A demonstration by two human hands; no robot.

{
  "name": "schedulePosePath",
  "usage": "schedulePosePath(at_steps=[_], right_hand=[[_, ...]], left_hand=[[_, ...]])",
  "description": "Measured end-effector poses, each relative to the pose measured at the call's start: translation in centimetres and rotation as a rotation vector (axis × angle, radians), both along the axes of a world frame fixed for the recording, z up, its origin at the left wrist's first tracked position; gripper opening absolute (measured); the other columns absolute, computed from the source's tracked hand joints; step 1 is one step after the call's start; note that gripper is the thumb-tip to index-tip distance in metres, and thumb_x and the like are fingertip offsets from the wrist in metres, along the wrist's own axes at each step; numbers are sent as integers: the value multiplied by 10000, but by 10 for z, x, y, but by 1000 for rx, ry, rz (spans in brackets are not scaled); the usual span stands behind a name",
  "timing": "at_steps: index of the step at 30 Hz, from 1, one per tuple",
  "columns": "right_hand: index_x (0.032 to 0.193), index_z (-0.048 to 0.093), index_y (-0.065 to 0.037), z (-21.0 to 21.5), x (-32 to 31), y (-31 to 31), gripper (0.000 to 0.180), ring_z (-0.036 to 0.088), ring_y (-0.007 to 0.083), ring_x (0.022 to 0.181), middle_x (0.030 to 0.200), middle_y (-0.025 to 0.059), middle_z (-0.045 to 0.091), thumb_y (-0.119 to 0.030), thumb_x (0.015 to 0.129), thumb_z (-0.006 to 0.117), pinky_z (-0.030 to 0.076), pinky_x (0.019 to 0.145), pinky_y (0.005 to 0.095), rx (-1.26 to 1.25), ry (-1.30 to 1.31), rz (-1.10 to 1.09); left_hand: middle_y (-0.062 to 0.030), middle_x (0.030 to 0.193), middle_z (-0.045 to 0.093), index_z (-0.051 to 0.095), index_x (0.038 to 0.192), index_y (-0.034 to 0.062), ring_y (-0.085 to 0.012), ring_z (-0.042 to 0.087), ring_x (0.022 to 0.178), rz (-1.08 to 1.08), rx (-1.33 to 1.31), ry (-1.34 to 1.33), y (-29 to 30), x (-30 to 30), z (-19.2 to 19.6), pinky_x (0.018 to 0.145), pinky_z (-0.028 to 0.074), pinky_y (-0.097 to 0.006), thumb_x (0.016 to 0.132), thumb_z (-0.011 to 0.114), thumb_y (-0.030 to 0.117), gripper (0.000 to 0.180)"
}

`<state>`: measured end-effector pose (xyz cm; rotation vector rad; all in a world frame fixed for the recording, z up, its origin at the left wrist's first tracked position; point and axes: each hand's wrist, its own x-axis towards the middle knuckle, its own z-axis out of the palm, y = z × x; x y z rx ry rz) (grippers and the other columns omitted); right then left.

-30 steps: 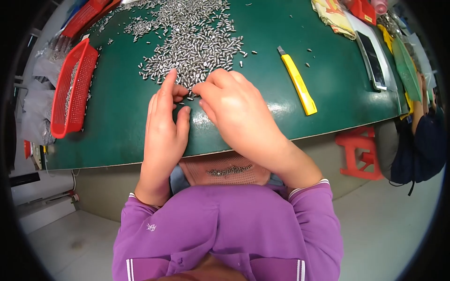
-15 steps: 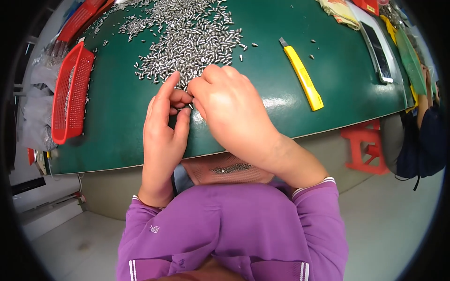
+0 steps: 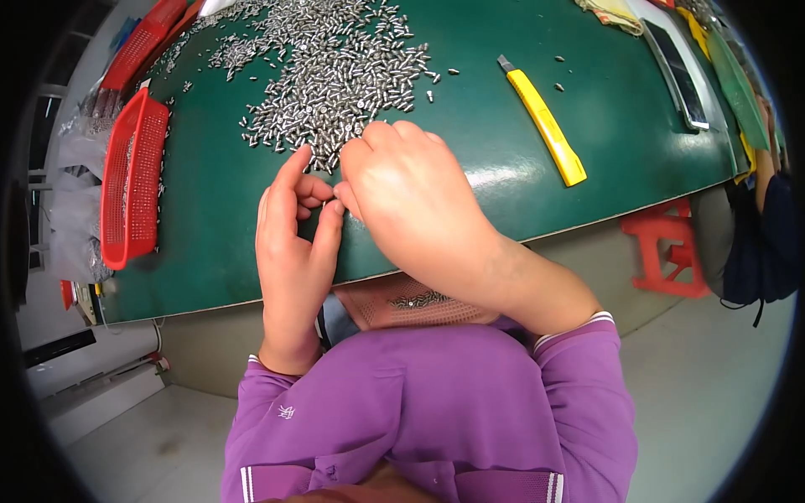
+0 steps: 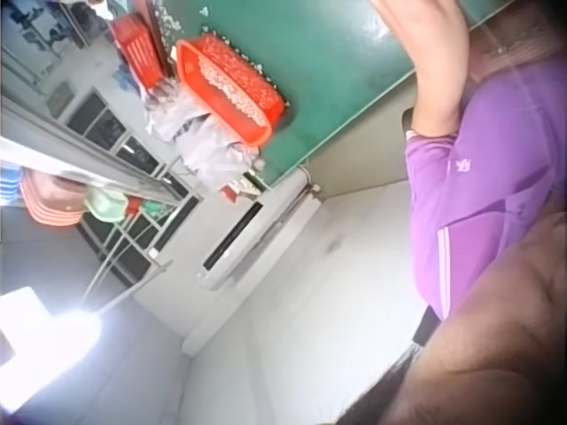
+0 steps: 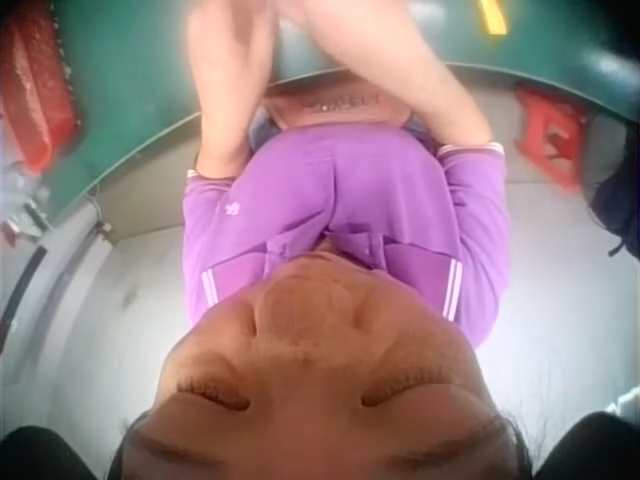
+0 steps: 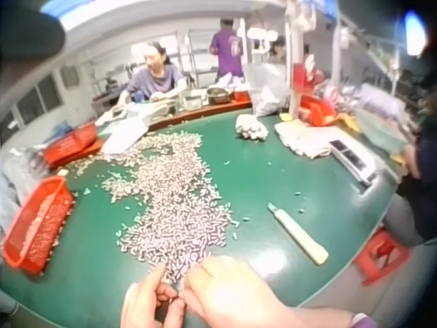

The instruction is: Sorting and inspecting small metal hardware components at a workbench.

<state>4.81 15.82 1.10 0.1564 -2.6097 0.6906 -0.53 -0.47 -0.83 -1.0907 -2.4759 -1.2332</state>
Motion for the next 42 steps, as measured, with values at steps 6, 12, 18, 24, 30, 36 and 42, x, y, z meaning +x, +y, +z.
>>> schedulePosePath(at_steps=[6,12,18,24,30,36,42], right_hand=[[885,655,-47,2,4,-1,118,600,325,844,863,99,613,-96,828,746,498,743,429,-116,-54,12],[914,676,-47,3,1,-2,126,617,326,845,881,96,639,-66,808,742,510,737,435,-166,-23,22],[907,679,-47,3,0,-3,121,626,325,835,866,93,643,-63,803,738,514,737,434,-170,-40,24],[908,688,-47,1,0,-1,105,638,323,825,853,94,654,-79,818,731,519,735,426,-204,-42,41],[890,691,-40,2,-2,-3,87,647,328,823,835,107,662,-94,831,727,526,737,432,-229,-69,36],[883,682,-61,0,0,-3,113,657,283,808,834,71,671,-93,804,755,525,727,412,-244,-111,11],[872,660,-60,2,3,-1,117,647,276,823,845,65,660,-75,797,749,521,747,409,-254,-130,39]], left_hand=[[-103,985,643,482,1449,-20,-250,596,887,-35,6,-19,-9,0,0,827,500,-374,820,660,-121,661],[-122,1045,632,383,1531,-13,-248,597,893,-28,59,-96,-6,-2,3,826,515,-368,855,595,-156,722],[-162,1148,589,311,1572,-8,-247,583,887,-39,77,-204,-3,-4,6,829,525,-370,869,555,-171,762],[-137,1041,629,339,1549,-26,-246,605,887,10,53,-101,-7,-3,4,792,529,-368,873,576,-153,727],[-115,916,655,388,1509,-48,-243,647,819,-26,49,-108,-9,-2,6,759,538,-363,860,642,-122,701],[-99,910,656,429,1478,-41,-227,652,835,-26,42,-131,-10,-3,5,762,541,-355,830,675,-125,698],[-85,900,644,465,1452,-35,-219,639,850,-75,17,-156,-12,-3,8,785,536,-354,816,675,-137,677]])
